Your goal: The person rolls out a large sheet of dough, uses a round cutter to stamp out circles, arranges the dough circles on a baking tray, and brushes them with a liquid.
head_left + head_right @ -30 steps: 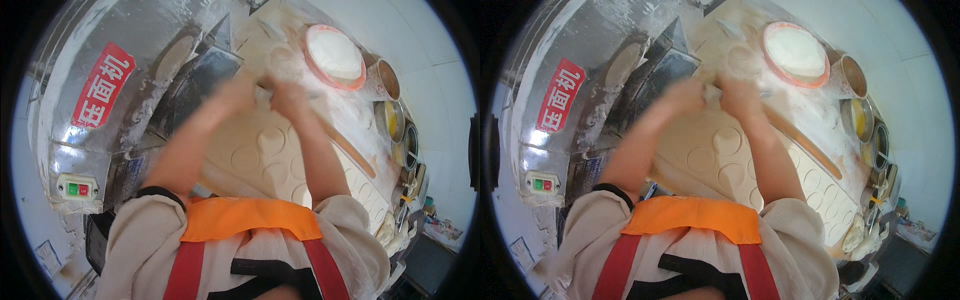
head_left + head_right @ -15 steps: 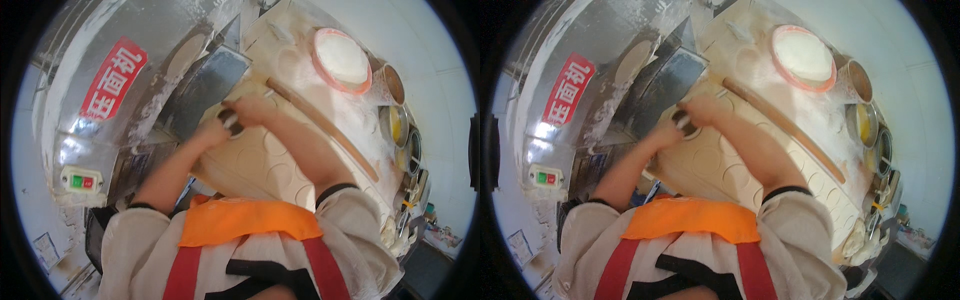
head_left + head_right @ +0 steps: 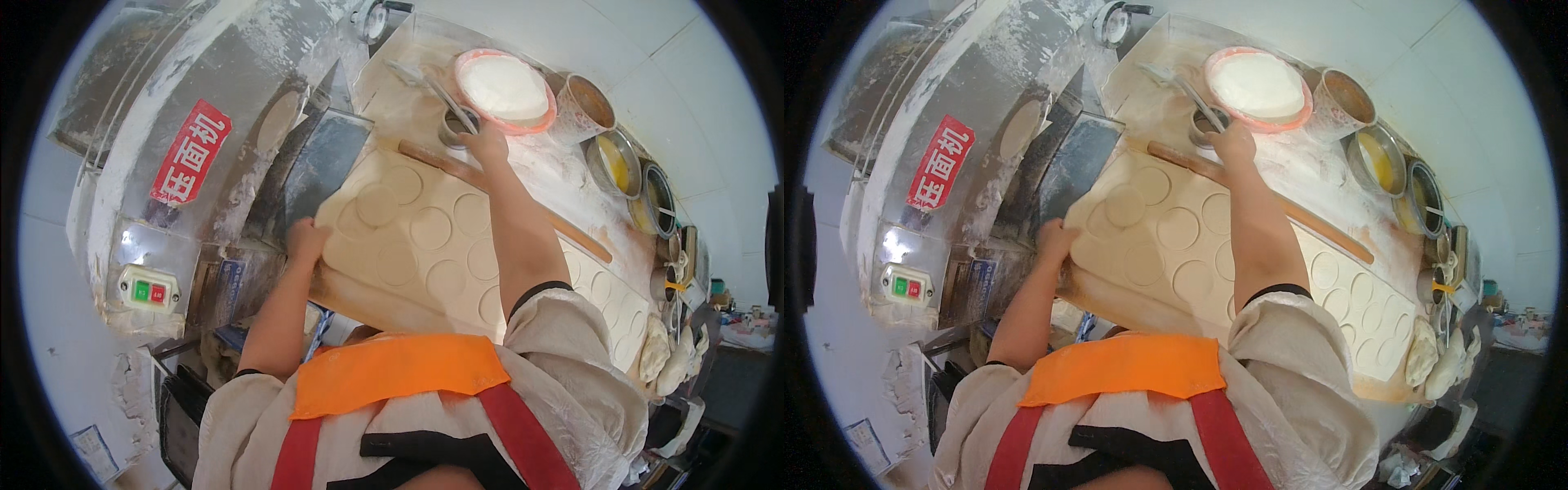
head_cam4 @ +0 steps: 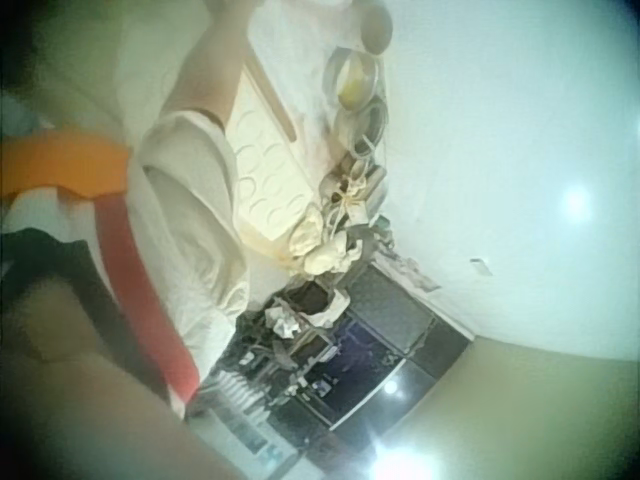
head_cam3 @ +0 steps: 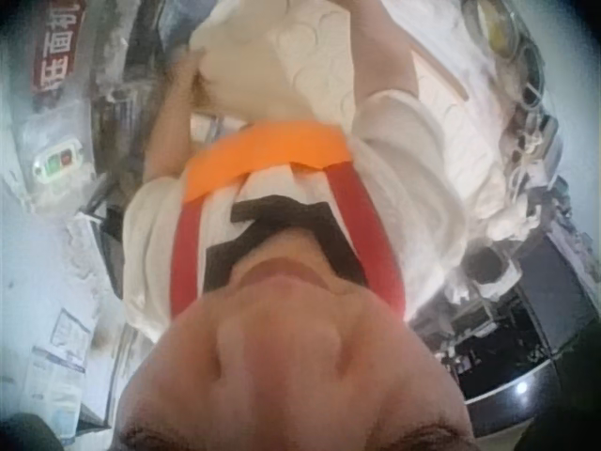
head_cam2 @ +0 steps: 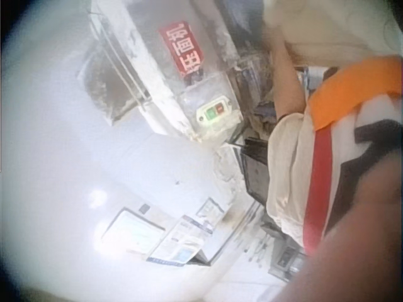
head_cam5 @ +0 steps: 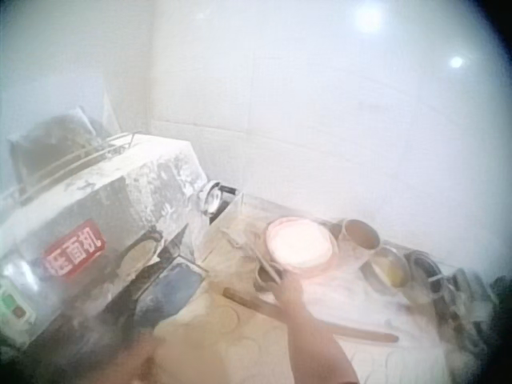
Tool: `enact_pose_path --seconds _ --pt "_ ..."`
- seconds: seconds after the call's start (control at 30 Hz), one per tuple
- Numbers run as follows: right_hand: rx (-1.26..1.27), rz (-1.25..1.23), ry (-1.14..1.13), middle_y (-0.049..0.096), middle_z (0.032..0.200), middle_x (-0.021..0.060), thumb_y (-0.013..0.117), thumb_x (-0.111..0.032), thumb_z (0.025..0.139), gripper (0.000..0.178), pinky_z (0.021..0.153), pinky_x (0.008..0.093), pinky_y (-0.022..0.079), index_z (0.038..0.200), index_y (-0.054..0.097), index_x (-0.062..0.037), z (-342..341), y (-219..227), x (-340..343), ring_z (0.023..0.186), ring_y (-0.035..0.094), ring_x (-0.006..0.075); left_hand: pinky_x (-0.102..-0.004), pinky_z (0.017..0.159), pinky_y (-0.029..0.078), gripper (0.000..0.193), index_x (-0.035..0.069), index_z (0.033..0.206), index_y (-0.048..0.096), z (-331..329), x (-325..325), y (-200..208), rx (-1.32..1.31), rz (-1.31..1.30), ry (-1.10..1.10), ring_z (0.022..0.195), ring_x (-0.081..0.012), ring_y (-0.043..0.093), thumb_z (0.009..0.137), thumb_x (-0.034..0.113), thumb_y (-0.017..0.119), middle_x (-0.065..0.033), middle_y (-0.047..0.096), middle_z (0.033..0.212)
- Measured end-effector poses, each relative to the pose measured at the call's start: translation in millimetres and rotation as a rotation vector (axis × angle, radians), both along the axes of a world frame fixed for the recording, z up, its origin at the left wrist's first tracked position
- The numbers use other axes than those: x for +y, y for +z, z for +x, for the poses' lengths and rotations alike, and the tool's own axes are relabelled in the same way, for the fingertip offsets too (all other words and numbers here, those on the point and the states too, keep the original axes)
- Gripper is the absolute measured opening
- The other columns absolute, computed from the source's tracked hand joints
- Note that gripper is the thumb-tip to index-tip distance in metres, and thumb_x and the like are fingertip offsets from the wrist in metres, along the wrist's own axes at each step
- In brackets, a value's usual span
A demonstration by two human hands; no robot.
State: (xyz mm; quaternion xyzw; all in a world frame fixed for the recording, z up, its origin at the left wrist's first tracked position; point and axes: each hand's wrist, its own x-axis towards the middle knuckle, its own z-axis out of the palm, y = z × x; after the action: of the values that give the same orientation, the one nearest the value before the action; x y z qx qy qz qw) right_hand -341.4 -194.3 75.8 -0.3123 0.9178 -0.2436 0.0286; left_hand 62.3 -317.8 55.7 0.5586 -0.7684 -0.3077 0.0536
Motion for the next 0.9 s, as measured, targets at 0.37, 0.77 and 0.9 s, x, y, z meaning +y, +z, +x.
enact_pose_path --seconds 0.37,0.77,0.9 --pt "-1.353 -0.762 -0.098 0.062 0.081 0.0069 0.062 -0.028 0.081 0.036 0.064 0.0312 0.048 0.105 0.060 -0.0012 209.8 15.6 157.7 0.078 0.060 0.0165 -0.0363 0.079 0.048 0.032 0.006 0.108 0.062 -65.7 143.0 105.1 0.529 0.095 -0.948 0.089 -0.0284 0.061 0.078 0.015 0.069 -0.0138 0.064 0.098" --pt "-0.103 -1.106 -0.618 0.046 0.059 0.0021 0.060 -0.019 0.087 0.019 0.049 0.0259 0.031 0.077 0.059 -0.0043 78.2 268.3 549.3 0.052 0.042 0.0112 -0.0595 0.110 0.017 0.051 0.007 0.126 0.053 -16.5 167.0 -28.3 0.336 -0.335 -1.236 0.134 -0.0304 0.037 0.077 0.016 0.063 -0.0112 0.048 0.137" --pt "0.005 -0.868 -0.814 0.051 0.066 0.0014 0.063 -0.022 0.082 0.017 0.052 0.0244 0.033 0.075 0.057 -0.0081 35.0 223.2 669.6 0.057 0.046 0.0112 -0.0586 0.111 0.017 0.047 0.005 0.123 0.055 -21.3 195.1 -26.5 0.302 -0.427 -1.125 0.135 -0.0329 0.035 0.077 0.014 0.062 -0.0130 0.048 0.138"
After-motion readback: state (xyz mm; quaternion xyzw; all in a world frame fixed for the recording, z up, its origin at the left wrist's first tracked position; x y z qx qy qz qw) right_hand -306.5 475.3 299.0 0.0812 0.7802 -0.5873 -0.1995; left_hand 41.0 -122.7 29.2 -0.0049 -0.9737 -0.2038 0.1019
